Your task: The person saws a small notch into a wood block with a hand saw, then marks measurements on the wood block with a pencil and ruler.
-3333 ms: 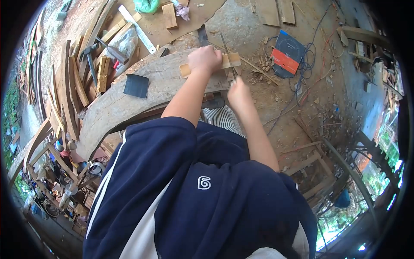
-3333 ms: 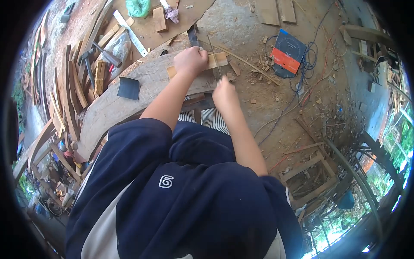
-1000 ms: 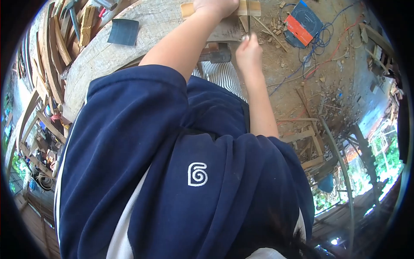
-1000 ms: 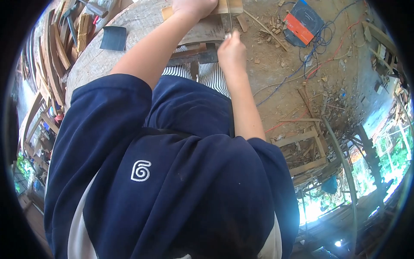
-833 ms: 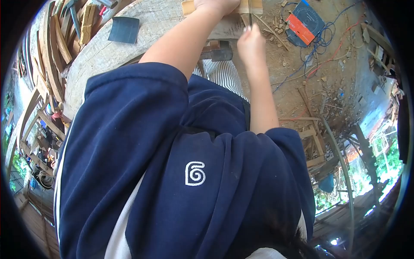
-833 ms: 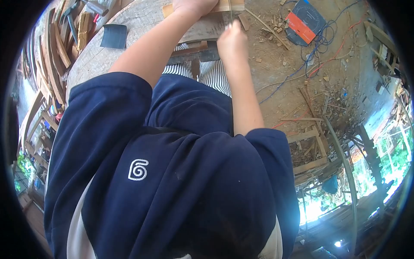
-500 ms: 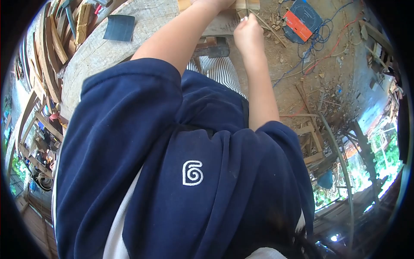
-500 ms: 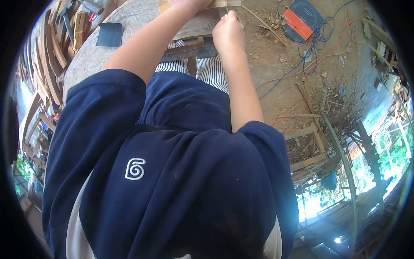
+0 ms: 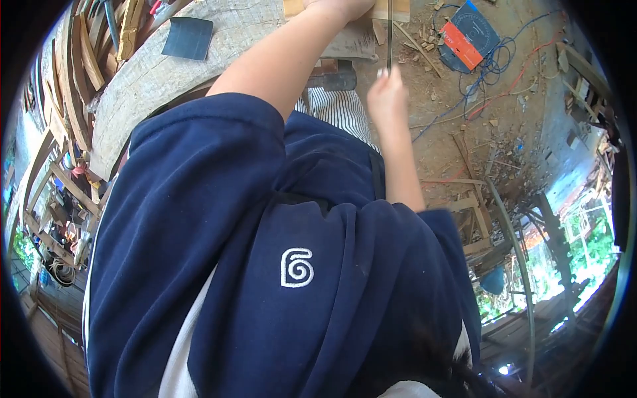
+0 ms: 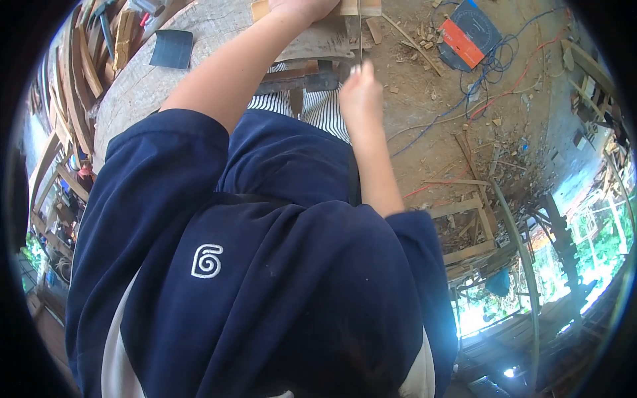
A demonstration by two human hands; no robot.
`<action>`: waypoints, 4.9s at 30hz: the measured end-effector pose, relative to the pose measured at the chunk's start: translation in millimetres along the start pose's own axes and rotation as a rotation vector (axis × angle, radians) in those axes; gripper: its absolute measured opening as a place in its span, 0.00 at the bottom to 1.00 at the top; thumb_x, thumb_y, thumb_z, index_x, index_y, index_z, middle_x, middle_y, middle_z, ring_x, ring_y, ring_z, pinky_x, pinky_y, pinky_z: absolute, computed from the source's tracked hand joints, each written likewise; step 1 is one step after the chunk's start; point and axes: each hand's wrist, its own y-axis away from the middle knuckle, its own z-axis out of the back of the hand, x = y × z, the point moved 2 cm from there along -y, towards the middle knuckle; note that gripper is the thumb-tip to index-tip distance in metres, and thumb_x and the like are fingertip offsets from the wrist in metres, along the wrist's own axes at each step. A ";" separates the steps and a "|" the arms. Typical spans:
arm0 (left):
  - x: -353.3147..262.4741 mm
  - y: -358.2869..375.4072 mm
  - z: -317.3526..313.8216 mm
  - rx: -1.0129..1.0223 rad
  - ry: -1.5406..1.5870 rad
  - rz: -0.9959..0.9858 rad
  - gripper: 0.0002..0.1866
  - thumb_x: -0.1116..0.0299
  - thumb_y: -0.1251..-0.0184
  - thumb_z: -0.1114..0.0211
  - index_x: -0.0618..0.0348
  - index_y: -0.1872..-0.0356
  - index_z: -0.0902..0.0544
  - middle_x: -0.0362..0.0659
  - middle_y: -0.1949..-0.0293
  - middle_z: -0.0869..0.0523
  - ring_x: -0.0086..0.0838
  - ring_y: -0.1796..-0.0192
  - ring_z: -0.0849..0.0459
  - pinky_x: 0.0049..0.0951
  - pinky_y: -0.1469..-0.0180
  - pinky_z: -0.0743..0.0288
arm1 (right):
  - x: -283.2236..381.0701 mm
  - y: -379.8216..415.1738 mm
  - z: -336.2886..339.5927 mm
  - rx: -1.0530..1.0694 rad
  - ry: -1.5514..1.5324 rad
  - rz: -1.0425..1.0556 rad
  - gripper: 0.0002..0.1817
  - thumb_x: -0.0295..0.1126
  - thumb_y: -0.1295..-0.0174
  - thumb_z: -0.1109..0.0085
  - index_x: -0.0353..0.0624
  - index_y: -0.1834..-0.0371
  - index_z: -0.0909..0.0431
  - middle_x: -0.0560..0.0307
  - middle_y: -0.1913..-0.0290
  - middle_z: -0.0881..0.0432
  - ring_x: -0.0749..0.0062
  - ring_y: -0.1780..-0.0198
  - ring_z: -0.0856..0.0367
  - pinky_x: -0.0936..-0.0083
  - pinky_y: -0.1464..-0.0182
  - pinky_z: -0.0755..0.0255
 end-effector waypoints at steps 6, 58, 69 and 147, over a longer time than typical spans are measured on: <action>-5.1 2.2 7.9 0.034 -0.006 -0.002 0.23 0.53 0.35 0.47 0.61 0.69 0.10 0.57 0.65 0.10 0.51 0.60 0.10 0.49 0.53 0.18 | 30.6 -48.8 5.9 0.018 0.018 0.025 0.12 0.28 0.29 0.52 0.31 0.49 0.26 0.25 0.64 0.17 0.34 0.59 0.14 0.46 0.59 0.20; -5.2 1.6 4.1 0.035 -0.008 -0.005 0.22 0.53 0.37 0.45 0.62 0.70 0.10 0.58 0.67 0.11 0.52 0.62 0.10 0.50 0.55 0.18 | 28.2 -39.2 9.3 -0.003 -0.044 0.052 0.12 0.32 0.27 0.52 0.33 0.54 0.27 0.27 0.66 0.17 0.28 0.58 0.17 0.44 0.59 0.22; -5.1 0.4 4.4 0.051 -0.026 0.014 0.23 0.53 0.38 0.46 0.61 0.70 0.10 0.58 0.67 0.11 0.52 0.61 0.10 0.49 0.55 0.17 | 25.2 -44.6 5.3 -0.020 -0.048 0.069 0.10 0.31 0.26 0.55 0.35 0.59 0.29 0.26 0.65 0.18 0.28 0.58 0.18 0.42 0.60 0.24; -5.7 -1.0 5.7 -0.024 -0.010 -0.006 0.23 0.54 0.37 0.48 0.61 0.68 0.10 0.58 0.64 0.11 0.52 0.58 0.11 0.49 0.50 0.19 | 8.8 -10.2 1.3 -0.132 -0.069 0.090 0.11 0.36 0.23 0.56 0.39 0.58 0.29 0.33 0.70 0.17 0.31 0.64 0.17 0.42 0.65 0.26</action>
